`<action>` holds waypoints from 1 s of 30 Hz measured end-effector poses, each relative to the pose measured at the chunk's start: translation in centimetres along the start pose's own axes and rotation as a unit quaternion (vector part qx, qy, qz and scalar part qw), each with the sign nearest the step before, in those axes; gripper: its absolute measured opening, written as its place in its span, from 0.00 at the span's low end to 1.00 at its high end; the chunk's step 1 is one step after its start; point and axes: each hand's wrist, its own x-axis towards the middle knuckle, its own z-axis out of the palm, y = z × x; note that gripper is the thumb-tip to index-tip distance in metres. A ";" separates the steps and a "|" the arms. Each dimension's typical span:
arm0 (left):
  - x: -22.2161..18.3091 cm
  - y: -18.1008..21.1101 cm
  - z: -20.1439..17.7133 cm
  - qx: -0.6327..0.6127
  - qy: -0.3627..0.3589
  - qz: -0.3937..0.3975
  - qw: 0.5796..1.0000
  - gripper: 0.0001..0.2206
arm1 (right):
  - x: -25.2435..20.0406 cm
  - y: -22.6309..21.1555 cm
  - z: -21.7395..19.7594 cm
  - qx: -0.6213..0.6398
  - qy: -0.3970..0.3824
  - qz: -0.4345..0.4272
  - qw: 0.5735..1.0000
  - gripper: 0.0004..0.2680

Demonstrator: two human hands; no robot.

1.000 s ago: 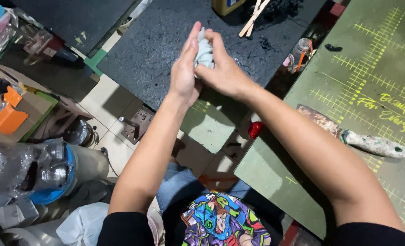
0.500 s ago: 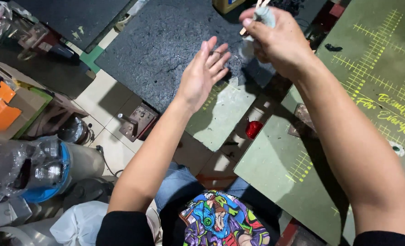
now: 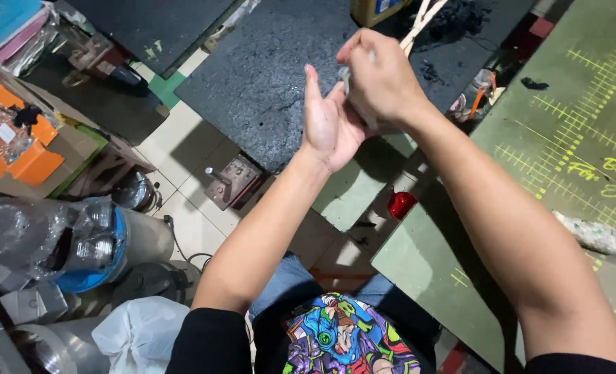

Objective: The person is cleaning ink residue from a screen printing board by scraping it with a metal tool and wiping it with a cloth.

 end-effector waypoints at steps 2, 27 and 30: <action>1.9 -0.5 -2.4 -0.012 -0.011 0.041 0.999 0.38 | -0.9 -2.2 0.7 -0.065 -0.081 -0.017 0.994 0.17; -1.5 11.9 -2.6 0.525 0.069 0.287 0.798 0.29 | -3.4 5.3 -0.1 -0.317 -0.202 -0.035 0.926 0.23; 1.8 14.7 -5.5 0.490 0.016 0.320 0.811 0.25 | -3.8 4.3 -0.1 -0.319 -0.188 -0.030 0.928 0.23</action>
